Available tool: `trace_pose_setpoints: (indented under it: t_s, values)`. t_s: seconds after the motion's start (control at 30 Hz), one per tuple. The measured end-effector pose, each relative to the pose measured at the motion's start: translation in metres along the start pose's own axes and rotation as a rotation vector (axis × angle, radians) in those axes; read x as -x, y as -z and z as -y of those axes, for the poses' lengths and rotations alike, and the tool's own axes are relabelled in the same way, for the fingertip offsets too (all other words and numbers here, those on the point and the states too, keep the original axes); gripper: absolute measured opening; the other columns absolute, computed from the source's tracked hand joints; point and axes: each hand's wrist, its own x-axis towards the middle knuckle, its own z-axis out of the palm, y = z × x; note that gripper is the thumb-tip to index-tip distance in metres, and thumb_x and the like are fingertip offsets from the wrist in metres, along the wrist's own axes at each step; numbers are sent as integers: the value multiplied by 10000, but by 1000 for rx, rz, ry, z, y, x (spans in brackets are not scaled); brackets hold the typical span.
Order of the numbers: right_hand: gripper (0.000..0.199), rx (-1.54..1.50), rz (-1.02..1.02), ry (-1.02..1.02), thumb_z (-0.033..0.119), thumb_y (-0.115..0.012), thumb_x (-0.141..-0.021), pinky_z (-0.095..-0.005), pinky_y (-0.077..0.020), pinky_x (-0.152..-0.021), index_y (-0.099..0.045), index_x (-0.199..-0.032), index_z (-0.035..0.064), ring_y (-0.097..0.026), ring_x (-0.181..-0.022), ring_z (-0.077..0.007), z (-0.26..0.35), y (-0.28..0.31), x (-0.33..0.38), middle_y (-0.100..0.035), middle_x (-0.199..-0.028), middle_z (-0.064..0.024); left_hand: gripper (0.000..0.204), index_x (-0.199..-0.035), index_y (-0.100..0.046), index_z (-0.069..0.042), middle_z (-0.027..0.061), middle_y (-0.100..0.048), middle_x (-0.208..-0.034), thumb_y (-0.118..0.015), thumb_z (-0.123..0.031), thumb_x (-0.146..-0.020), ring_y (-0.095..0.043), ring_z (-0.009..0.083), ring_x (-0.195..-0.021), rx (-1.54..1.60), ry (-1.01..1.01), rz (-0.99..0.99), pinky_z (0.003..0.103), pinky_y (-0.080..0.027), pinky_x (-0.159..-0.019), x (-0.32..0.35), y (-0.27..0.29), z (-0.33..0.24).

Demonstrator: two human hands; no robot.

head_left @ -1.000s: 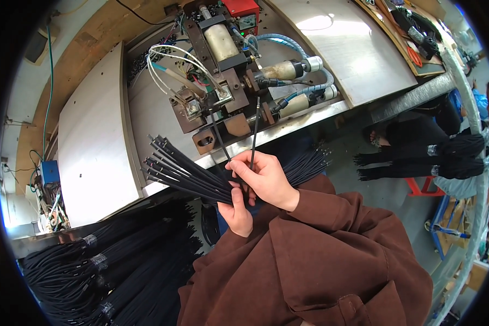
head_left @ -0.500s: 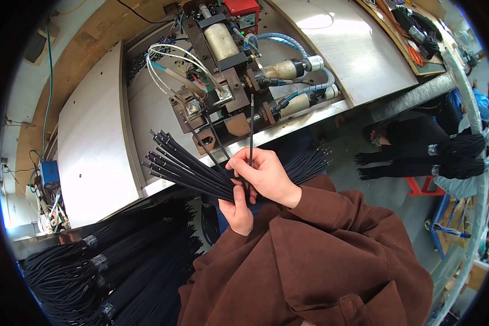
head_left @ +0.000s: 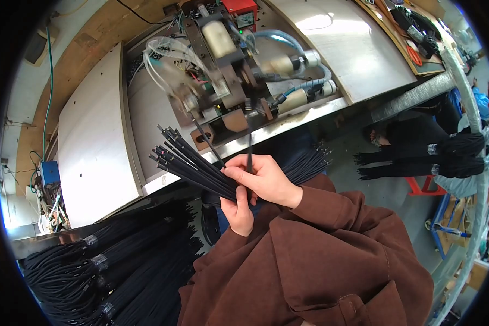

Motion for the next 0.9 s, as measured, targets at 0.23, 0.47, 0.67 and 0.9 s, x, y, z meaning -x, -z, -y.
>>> trace_pose_setpoints:
  t_s: [0.23, 0.47, 0.67, 0.9]
  values:
    - [187, 18, -119, 67, 196, -587, -870, -202, -358, -304, -619, -886, 13, -458, -405, -43, -7, 0, 1, -565, -640, -2, 223, -1120, -474, -14, 34, -556, -918, -442, -157, -951, -511, 70, -681, -54, -50, 35, 185, -400, -539, -1, 2, -1]
    - [183, -23, -80, -14, 178, -557, -891, -196, -366, -310, -601, -892, 0, -481, -401, -63, -2, -1, -4, -558, -661, -12, 214, -1093, -463, -14, 23, -535, -850, -469, -165, -942, -476, 63, -608, 27, 1, 15, 183, -377, -502, -5, 4, -1]
    - [183, -35, -66, -32, 180, -546, -902, -195, -377, -318, -591, -888, 3, -488, -398, -75, -1, 0, -5, -544, -669, -12, 207, -1089, -458, -18, 19, -531, -834, -468, -164, -942, -471, 62, -592, 38, 0, 23, 181, -371, -491, -6, 0, -4]
    - [179, -26, -15, -40, 184, -571, -881, -200, -381, -320, -604, -873, 7, -489, -422, -62, 4, 0, -1, -560, -651, -13, 193, -1083, -462, -22, 9, -528, -819, -469, -153, -941, -464, 53, -584, 47, 53, 65, 178, -364, -486, -5, 5, -2]
